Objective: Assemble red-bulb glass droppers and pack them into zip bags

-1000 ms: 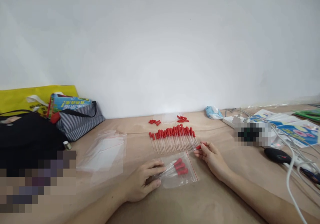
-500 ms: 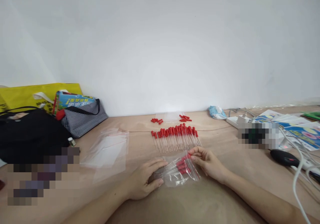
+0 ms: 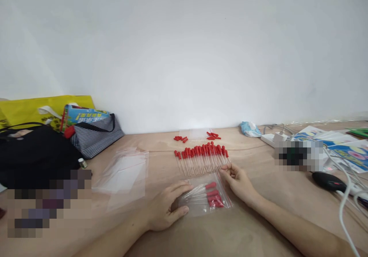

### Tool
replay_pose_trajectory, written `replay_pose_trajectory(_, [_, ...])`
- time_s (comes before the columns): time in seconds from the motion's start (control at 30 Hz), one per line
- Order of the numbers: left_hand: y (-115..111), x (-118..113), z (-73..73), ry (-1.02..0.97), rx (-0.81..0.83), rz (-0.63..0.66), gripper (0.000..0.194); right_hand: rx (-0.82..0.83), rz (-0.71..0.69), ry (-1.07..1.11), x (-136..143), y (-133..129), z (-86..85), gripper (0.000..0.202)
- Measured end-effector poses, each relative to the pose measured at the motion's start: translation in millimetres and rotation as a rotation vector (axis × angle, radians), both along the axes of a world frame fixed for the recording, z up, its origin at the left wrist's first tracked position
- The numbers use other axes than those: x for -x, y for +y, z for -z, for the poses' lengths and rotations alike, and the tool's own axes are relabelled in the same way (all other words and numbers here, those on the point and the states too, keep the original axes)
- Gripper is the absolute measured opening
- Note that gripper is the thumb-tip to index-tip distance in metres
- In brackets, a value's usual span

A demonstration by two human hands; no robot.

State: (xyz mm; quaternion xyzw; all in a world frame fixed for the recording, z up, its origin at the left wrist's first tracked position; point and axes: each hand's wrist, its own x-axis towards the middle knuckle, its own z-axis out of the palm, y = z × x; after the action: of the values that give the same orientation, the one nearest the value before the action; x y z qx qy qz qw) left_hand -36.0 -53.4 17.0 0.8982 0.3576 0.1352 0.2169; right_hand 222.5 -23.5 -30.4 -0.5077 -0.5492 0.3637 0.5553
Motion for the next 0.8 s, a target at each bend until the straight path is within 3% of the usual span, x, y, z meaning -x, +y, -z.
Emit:
replay_pose_trajectory(0.07, [0,-1,0.0,-0.022,-0.016,0.022,0.042,-0.060,0.107,-0.076,-13,15,-1.6,0.019])
replay_pose_trajectory(0.2, [0,-1,-1.5,-0.031,-0.006,0.047,0.040,-0.011,0.366,-0.311,-40,60,-10.1,0.022])
replay_pose_trajectory(0.4, [1,3,1.6,-0.001,0.031,0.020,0.042,0.081,0.319,-0.353,-50,110,-14.5,0.014])
replay_pose_trajectory(0.6, [2,2,1.8,-0.009,0.014,0.025,0.042,0.156,0.278,-0.199,-44,120,-8.5,0.019])
replay_pose_trajectory(0.8, [0,1,-1.5,-0.003,0.014,0.027,0.040,0.070,0.228,0.117,-53,98,-27.9,0.038])
